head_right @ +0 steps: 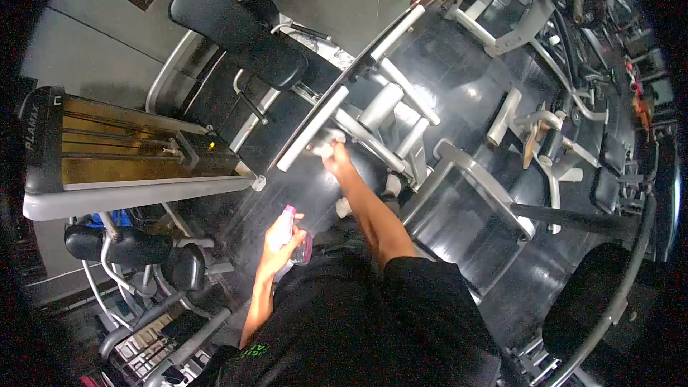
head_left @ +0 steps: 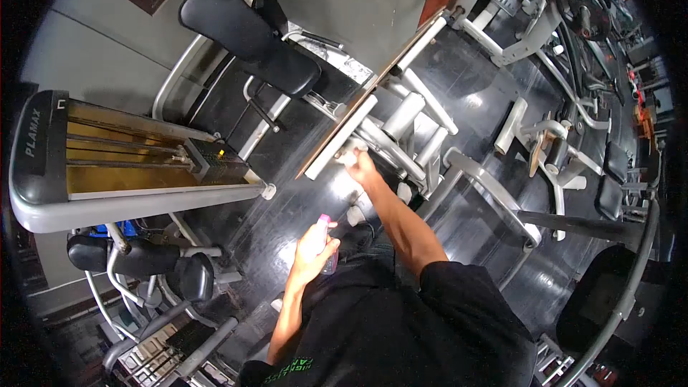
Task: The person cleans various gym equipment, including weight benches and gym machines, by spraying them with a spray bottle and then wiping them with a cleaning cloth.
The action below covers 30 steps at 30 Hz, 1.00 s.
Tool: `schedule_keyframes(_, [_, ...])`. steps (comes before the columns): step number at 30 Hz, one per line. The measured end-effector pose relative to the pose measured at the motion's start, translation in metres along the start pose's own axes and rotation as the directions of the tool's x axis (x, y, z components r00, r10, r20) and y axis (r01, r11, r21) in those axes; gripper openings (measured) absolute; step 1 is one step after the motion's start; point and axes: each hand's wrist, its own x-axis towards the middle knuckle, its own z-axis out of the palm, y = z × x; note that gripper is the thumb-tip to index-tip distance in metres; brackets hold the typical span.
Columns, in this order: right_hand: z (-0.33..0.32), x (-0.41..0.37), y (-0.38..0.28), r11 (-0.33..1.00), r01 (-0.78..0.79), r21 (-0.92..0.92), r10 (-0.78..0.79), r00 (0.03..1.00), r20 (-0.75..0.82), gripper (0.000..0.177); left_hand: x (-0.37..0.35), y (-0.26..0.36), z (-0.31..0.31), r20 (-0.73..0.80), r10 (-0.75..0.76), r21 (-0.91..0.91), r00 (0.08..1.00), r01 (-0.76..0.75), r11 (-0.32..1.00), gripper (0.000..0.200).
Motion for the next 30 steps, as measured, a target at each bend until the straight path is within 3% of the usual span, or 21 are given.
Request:
schedule_keyframes(2, [0.01, 0.019, -0.012, 0.994, 0.019, 0.106, -0.024, 0.999, 0.041, 0.022, -0.004, -0.001, 0.001, -0.004, 0.006, 0.016, 1.0, -0.006, 1.0, 0.034])
schedule_keyframes(4, [0.041, -0.007, -0.023, 0.933, 0.022, 0.359, 0.007, 0.997, -0.08, 0.015, -0.005, 0.0, 0.003, -0.003, 0.011, 0.022, 1.0, -0.011, 1.0, 0.034])
schedule_keyframes(7, [0.051, -0.054, -0.025, 0.953, 0.108, 0.284, -0.126, 0.991, 0.047, 0.015, -0.003, 0.002, 0.007, -0.004, -0.013, 0.025, 1.0, 0.014, 1.0, 0.033])
schedule_keyframes(9, [0.054, -0.087, -0.029, 0.956, 0.094, 0.278, -0.096, 0.995, -0.006, 0.015, -0.002, 0.001, 0.01, 0.023, -0.007, -0.001, 1.0, 0.007, 1.0, 0.033])
schedule_keyframes(12, [0.044, -0.106, -0.031, 0.919, -0.033, 0.393, -0.111, 0.934, 0.339, 0.022, 0.006, 0.0, 0.014, 0.072, 0.059, 0.077, 0.996, -0.064, 0.995, 0.035])
schedule_keyframes(13, [0.036, -0.114, -0.033, 0.916, -0.024, 0.4, -0.121, 0.935, 0.333, 0.022, 0.006, 0.0, 0.016, 0.083, 0.057, 0.076, 0.995, -0.064, 0.995, 0.035])
schedule_keyframes(15, [0.031, -0.143, -0.045, 0.933, 0.132, 0.336, -0.299, 0.805, 0.513, 0.033, 0.01, 0.002, 0.019, 0.089, 0.087, 0.081, 0.992, -0.094, 0.992, 0.035])
schedule_keyframes(16, [0.057, -0.187, -0.059, 0.915, 0.326, 0.238, -0.393, 0.852, 0.345, 0.035, 0.013, 0.003, 0.02, 0.099, 0.09, 0.082, 0.991, -0.098, 0.992, 0.035])
schedule_keyframes(17, [0.047, -0.196, -0.077, 0.881, 0.425, 0.207, -0.471, 0.83, 0.298, 0.035, 0.014, 0.004, 0.022, 0.113, 0.087, 0.076, 0.99, -0.096, 0.992, 0.035])
schedule_keyframes(18, [0.039, -0.207, -0.099, 0.882, 0.41, 0.234, -0.449, 0.881, 0.15, 0.033, 0.016, 0.004, 0.024, 0.133, 0.082, 0.071, 0.988, -0.092, 0.993, 0.035])
schedule_keyframes(19, [-0.013, -0.183, -0.126, 0.89, 0.359, 0.28, -0.433, 0.858, 0.275, 0.029, 0.018, 0.005, 0.028, 0.155, 0.083, 0.073, 0.984, -0.095, 0.993, 0.035])
schedule_keyframes(21, [-0.014, -0.216, -0.155, 0.822, 0.492, 0.287, -0.532, 0.843, 0.078, 0.03, 0.025, 0.008, 0.036, 0.205, 0.068, 0.061, 0.976, -0.082, 0.995, 0.034])
schedule_keyframes(24, [-0.048, -0.22, -0.185, 0.755, 0.588, 0.29, -0.618, 0.786, 0.017, 0.03, 0.035, 0.015, 0.049, 0.28, 0.02, 0.053, 0.96, -0.036, 0.998, 0.034])
schedule_keyframes(26, [-0.069, -0.21, -0.191, 0.605, 0.796, 0.018, -0.77, 0.59, -0.24, 0.036, 0.042, 0.015, 0.059, 0.304, 0.043, 0.071, 0.952, -0.068, 0.995, 0.034])
schedule_keyframes(27, [-0.077, -0.203, -0.192, 0.601, 0.799, 0.022, -0.771, 0.586, -0.249, 0.036, 0.045, 0.015, 0.063, 0.317, 0.07, 0.087, 0.946, -0.102, 0.991, 0.034])
schedule_keyframes(29, [-0.092, -0.184, -0.191, 0.655, 0.717, -0.237, -0.749, 0.577, -0.326, 0.043, 0.048, 0.02, 0.072, 0.334, 0.082, 0.083, 0.939, -0.116, 0.99, 0.034])
schedule_keyframes(30, [-0.11, -0.162, -0.19, 0.638, 0.664, -0.391, -0.769, 0.571, -0.286, 0.047, 0.049, 0.022, 0.076, 0.34, 0.096, 0.074, 0.936, -0.128, 0.989, 0.034])
